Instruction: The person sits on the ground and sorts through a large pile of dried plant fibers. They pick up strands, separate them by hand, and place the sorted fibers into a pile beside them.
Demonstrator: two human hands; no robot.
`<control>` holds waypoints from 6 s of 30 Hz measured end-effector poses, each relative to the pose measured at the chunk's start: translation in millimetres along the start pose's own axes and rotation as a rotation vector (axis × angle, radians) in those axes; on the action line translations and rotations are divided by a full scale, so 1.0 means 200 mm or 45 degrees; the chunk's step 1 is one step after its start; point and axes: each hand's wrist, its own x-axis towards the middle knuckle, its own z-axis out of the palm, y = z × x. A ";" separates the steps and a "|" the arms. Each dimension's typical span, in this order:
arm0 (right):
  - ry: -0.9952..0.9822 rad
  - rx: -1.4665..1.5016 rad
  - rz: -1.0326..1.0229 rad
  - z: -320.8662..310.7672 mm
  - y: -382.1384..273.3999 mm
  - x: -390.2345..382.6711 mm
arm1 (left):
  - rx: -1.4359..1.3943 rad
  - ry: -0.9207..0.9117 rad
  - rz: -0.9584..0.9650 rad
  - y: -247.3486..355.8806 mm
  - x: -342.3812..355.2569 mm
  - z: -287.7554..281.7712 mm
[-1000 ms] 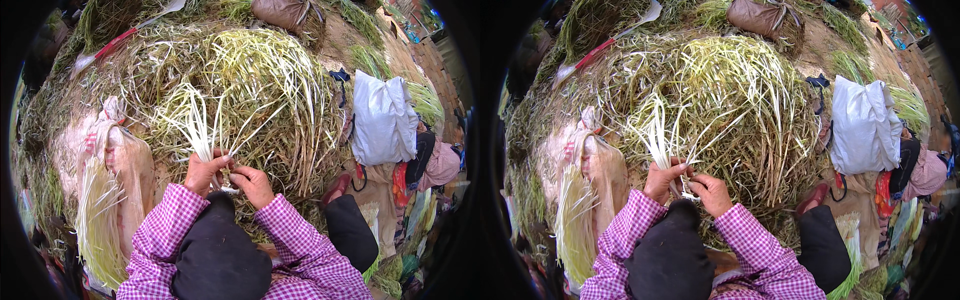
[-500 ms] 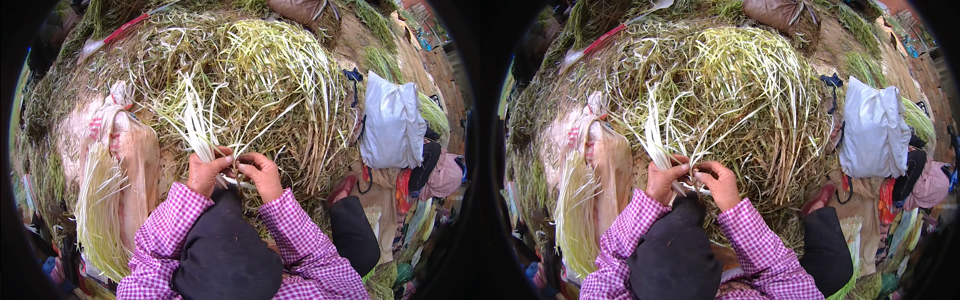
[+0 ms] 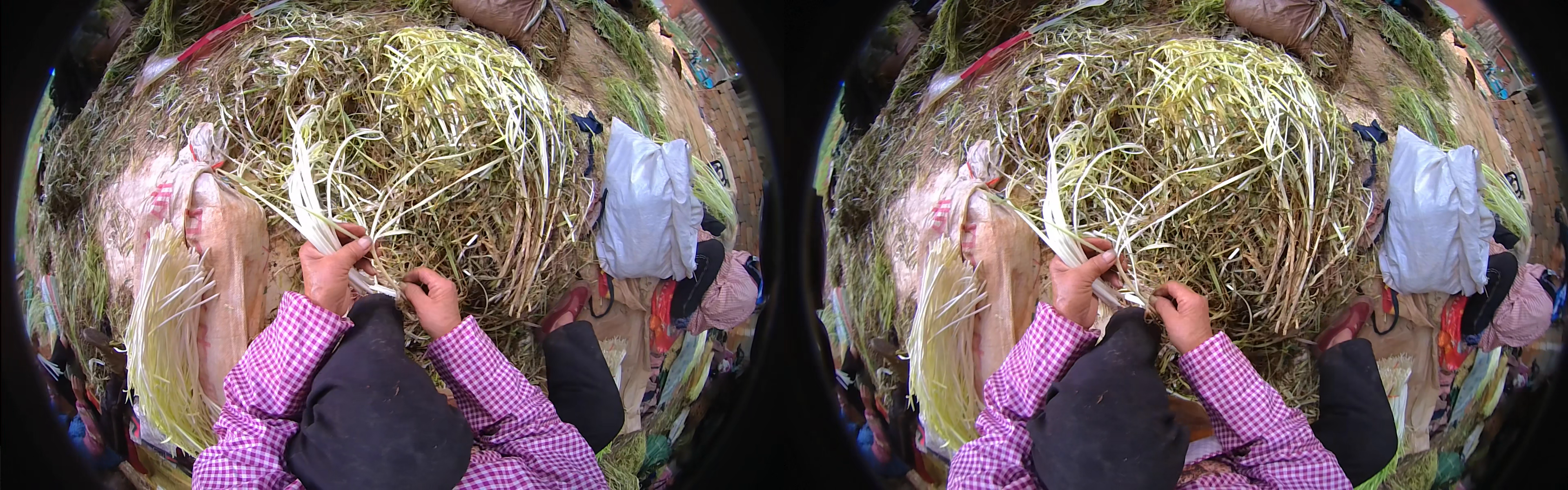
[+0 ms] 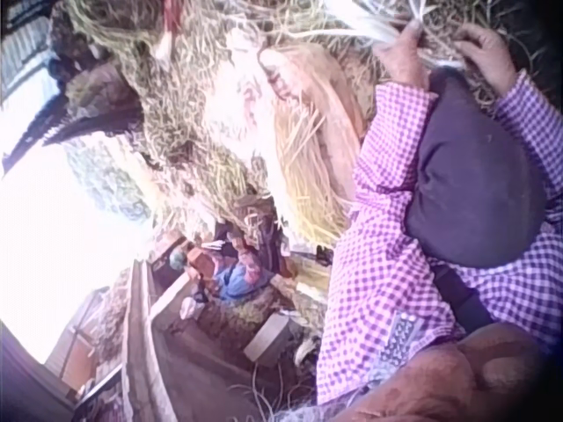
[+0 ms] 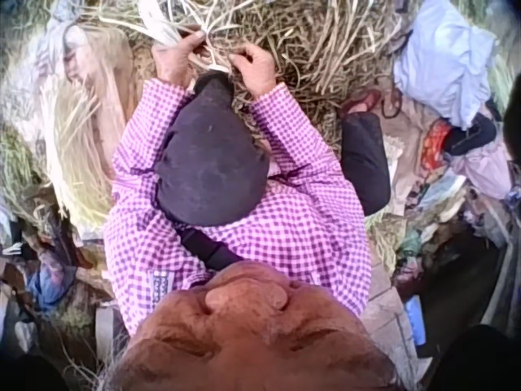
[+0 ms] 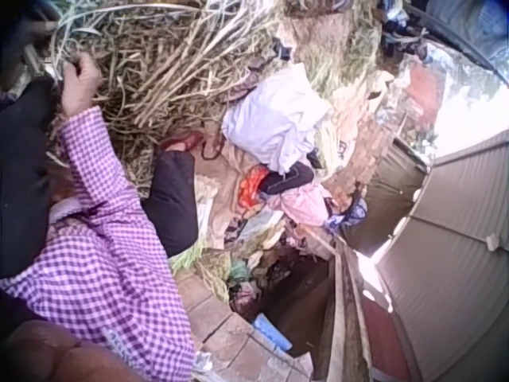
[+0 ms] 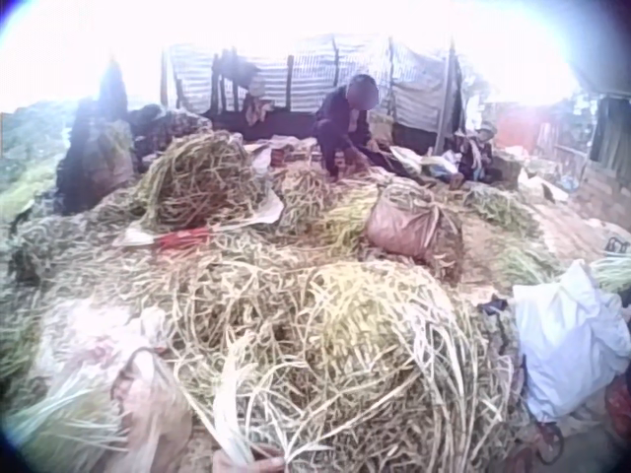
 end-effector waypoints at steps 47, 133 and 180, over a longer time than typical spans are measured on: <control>-0.165 -0.063 -0.574 -0.09 -0.60 0.30 | 0.169 -0.540 -0.279 0.10 -0.08 0.03; 0.427 0.091 -0.084 -0.47 -0.20 0.18 | -0.053 -0.350 -0.356 0.08 0.02 0.09; 0.247 -0.297 0.371 -0.36 0.13 0.14 | 0.069 -0.078 0.132 0.03 0.00 0.18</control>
